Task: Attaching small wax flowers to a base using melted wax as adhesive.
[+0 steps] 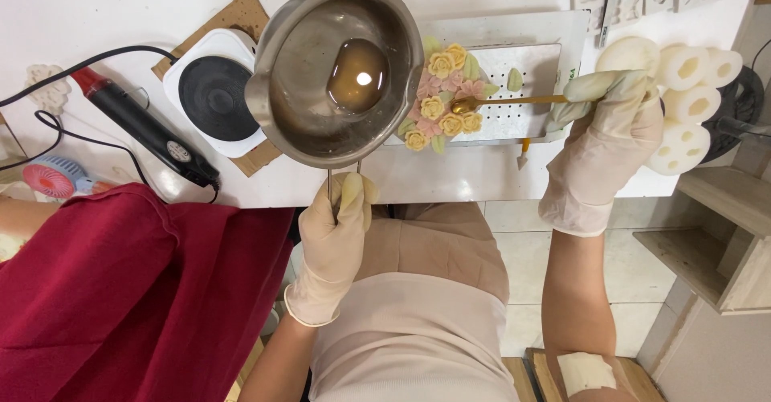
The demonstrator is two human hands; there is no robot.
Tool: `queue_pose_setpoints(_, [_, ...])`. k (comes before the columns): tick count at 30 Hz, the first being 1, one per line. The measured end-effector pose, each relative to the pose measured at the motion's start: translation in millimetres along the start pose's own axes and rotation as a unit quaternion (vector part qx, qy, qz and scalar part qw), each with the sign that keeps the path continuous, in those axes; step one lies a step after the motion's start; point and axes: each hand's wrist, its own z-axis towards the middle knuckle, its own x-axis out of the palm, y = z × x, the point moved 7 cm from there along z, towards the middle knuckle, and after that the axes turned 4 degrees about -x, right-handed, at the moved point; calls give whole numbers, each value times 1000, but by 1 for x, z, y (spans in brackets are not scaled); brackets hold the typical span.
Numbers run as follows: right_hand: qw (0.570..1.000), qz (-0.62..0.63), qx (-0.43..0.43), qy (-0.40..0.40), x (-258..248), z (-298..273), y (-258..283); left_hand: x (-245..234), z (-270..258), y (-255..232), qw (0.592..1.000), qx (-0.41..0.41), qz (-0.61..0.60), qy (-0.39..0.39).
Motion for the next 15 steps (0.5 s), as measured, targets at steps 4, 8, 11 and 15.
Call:
queue_pose_setpoints(4, [1000, -12, -17, 8, 4, 0, 5, 1, 0, 0, 1000, 3, -1, 2])
queue_pose_setpoints(8, [1000, -25, -18, -3, -1, -8, 4, 1, 0, 0, 1000, 6, -7, 4])
queue_pose_setpoints(11, [999, -36, -34, 4, -1, -14, 8, 1, 0, 1, 1000, 6, -1, 5])
queue_pose_setpoints(15, [992, -73, -96, 44, 16, -14, 31, 2, -1, 1, 1000, 2, 12, -3])
